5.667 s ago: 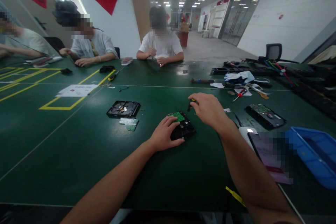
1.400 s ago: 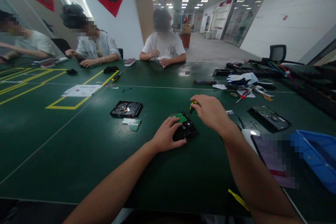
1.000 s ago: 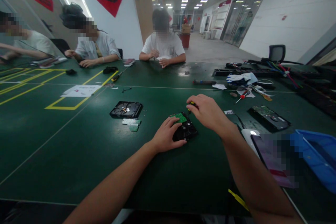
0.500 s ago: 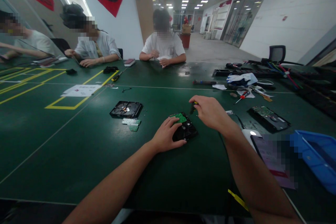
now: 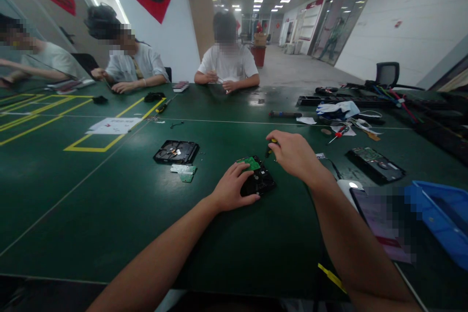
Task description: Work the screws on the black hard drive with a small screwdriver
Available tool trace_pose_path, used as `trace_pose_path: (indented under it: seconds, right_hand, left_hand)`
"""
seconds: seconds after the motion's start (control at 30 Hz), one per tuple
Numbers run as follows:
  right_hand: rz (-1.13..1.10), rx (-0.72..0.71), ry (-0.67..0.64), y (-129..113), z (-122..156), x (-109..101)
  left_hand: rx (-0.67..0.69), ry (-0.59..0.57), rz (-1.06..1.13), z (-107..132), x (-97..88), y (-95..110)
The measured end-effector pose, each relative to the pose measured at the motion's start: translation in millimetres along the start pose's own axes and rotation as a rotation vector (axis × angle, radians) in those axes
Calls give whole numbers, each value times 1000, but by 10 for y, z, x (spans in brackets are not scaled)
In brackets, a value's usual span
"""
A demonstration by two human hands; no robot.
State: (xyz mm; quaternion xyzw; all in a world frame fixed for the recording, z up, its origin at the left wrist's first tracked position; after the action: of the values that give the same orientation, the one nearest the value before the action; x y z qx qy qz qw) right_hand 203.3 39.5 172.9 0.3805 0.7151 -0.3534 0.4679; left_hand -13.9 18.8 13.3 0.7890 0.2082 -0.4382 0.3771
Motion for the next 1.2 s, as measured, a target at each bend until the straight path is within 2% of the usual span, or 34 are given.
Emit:
trace_pose_path:
  seconds: [0.4,0.73,1.2]
  right_hand:
    - [91,92,-1,-2,9,-18]
    - [-112,-79,-41,-36,1,4]
    - [-100,-70,-34,2,-1,58]
  left_hand:
    - [11,17,-5,8,-16,4]
    - [-1,7,-8,4,-33,20]
    - [7,16,-7,9,-18,17]
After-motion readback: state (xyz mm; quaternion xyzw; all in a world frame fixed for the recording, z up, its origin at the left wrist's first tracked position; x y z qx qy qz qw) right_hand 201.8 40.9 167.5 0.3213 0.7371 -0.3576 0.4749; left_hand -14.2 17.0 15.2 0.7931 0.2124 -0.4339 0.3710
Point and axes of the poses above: each hand's wrist, its own z-axis away from the middle knuckle, its own x-axis out of the palm, y = z × x, the point moved 1 cm from there along -z, towards the middle knuckle, and after that the axes turned 4 degrees about -x, right-handed, at the moved point
